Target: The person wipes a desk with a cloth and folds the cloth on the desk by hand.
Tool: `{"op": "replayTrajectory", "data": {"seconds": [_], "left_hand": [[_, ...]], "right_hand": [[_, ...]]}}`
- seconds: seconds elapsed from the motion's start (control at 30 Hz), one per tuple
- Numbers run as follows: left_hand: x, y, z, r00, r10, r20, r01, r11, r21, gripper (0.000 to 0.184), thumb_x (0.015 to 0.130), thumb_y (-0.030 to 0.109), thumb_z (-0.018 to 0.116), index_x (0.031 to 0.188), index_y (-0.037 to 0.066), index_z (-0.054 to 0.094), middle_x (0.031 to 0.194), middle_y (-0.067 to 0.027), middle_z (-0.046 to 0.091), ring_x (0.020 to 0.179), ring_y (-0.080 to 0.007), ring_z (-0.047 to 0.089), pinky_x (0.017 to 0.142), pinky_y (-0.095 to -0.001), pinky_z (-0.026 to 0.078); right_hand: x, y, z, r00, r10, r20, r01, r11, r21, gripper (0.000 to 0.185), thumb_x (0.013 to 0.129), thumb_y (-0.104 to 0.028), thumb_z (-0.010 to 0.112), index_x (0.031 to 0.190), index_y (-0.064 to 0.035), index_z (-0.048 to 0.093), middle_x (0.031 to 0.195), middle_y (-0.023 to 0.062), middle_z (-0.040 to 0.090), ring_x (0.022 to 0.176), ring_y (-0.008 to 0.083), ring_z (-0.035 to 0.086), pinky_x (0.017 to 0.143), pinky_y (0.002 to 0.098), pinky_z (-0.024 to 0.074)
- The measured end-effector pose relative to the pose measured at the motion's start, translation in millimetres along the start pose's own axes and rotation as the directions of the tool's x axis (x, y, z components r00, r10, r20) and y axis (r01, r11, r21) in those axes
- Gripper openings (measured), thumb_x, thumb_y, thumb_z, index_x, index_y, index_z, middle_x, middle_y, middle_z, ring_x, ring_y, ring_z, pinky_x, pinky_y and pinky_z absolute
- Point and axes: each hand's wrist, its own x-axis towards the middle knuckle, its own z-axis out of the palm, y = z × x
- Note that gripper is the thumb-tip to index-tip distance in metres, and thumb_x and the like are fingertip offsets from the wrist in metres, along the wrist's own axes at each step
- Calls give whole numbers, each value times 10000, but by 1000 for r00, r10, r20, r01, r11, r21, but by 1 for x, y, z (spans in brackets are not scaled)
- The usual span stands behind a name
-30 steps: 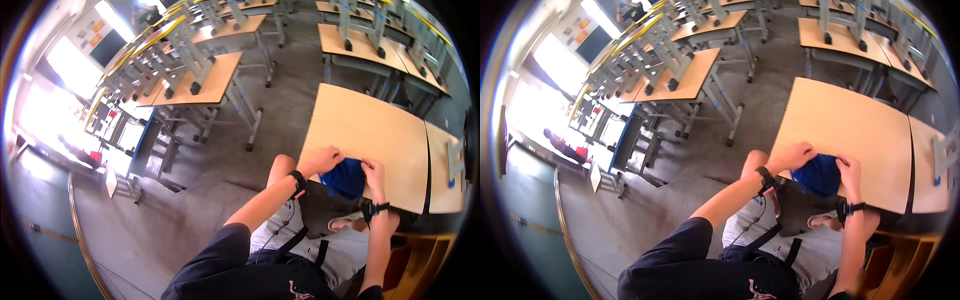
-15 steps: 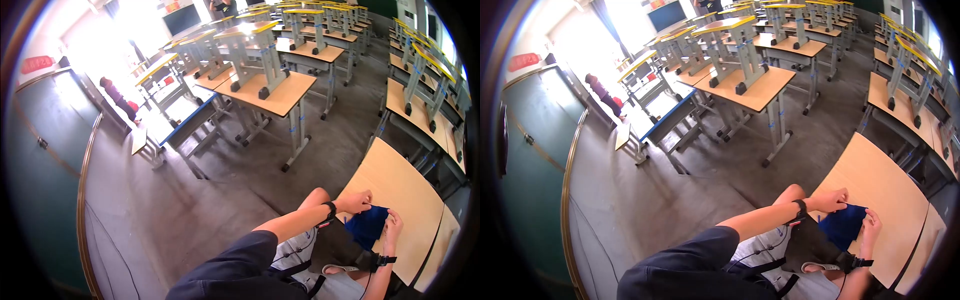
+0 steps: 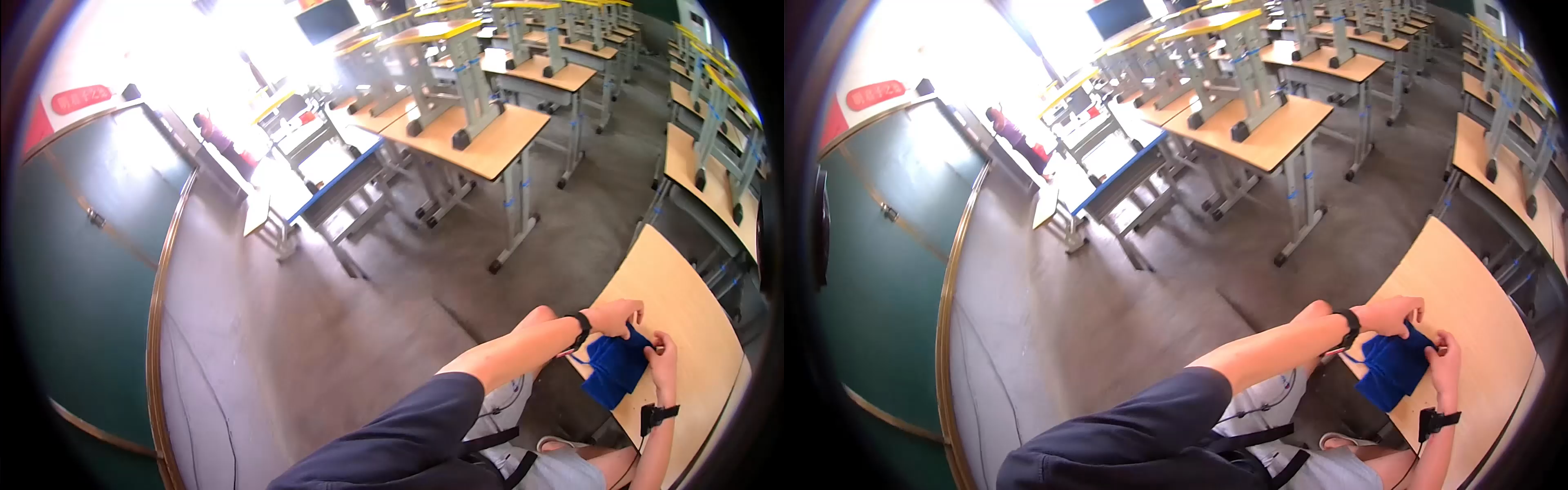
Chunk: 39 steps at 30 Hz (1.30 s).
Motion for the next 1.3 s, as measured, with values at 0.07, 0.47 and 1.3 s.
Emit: {"op": "replayTrajectory", "data": {"seconds": [0.07, 0.47, 1.3], "left_hand": [[6, 11, -4, 1000, 7, 8, -7, 1000, -22, 419, 687, -34, 762, 1052, 29, 564, 949, -156, 646, 862, -315, 644, 729, -412, 518], [-23, 59, 44, 953, 303, 28, -247, 715, 655, 729, 757, 314, 806, 1339, -5, 505, 1476, -233, 416, 1388, -406, 364, 1161, -530, 287], [-46, 26, 67, 958, 278, 72, -246, 665, 705, 717, 931, 458, 585, 1452, -9, 428, 1568, -200, 348, 1488, -377, 249, 1217, -556, 158]], "right_hand": [[4, 0, -3, 994, -17, 111, 31, 991, -127, 313, 774, 48, 677, 1084, 26, 643, 927, 47, 575, 737, 133, 545, 683, 270, 480], [27, -7, -27, 953, 16, 301, -16, 1000, -5, 454, 707, 95, 718, 1100, -41, 536, 907, 59, 625, 855, 194, 627, 694, 329, 536], [-17, -86, 18, 894, -445, 57, 445, 864, -235, 817, 932, -94, 609, 1583, -29, 119, 1537, 337, 307, 1410, 442, 366, 1167, 471, 307]]}}
